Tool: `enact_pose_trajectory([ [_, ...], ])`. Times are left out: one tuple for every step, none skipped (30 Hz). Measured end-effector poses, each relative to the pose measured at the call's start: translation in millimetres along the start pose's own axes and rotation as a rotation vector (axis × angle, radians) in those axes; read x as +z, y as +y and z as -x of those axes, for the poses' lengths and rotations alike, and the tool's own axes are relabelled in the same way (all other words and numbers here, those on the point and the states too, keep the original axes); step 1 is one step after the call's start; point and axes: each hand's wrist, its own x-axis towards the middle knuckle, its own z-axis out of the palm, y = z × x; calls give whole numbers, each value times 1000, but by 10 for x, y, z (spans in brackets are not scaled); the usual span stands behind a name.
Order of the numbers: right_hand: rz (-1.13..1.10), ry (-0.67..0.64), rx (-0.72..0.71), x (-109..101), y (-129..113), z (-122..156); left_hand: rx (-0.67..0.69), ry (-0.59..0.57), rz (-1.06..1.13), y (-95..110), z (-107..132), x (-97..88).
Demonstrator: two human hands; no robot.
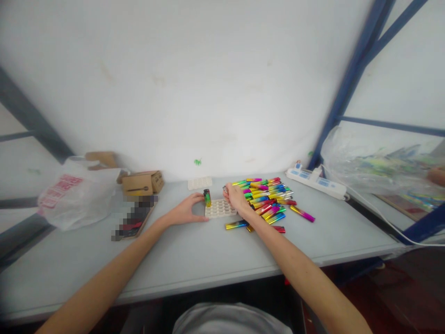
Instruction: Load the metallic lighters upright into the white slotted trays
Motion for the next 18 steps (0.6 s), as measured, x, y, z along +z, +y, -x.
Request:
enact_pose_trajectory([
  [16,-7,-3,-3,12,-6,1,2,1,1,1,-1],
  [32,-15,-6,-5,25,-14,0,4,2,2,1,-1],
  [48,-26,-13,-7,39,-23,-1,7,2,1,1,0],
  [62,-40,-28,-7,52,-31,-2,8,1,-1,1,1],
  [75,-54,-50,-5,63,-36,-3,9,1,-4,0,4],
  [88,-66,-77,-3,72,-38,-3,10,2,-6,-1,6],
  [104,-73,-108,0,77,-37,-2,12,4,-8,-2,8],
  [125,-72,-144,4,79,-32,-2,16,6,-9,-3,10],
  [155,-63,-185,8,78,-24,-1,19,9,-8,-3,12],
  [194,-54,-230,12,73,-14,-2,22,11,-5,-2,13],
  [241,-45,-274,16,65,-2,-3,25,13,-2,-1,13],
  [283,-38,-315,19,56,10,-3,26,15,2,0,13],
  [314,-32,-350,23,46,22,-3,26,17,6,1,12],
  [333,-26,-384,27,35,32,-3,26,20,9,2,12],
  [346,-15,-418,30,25,41,-3,25,22,12,2,10],
  [358,4,-453,33,17,48,-4,24,24,13,2,10],
  [375,31,-489,36,11,52,-4,22,25,14,1,9],
  [399,56,-521,39,7,56,-4,19,26,13,0,9],
])
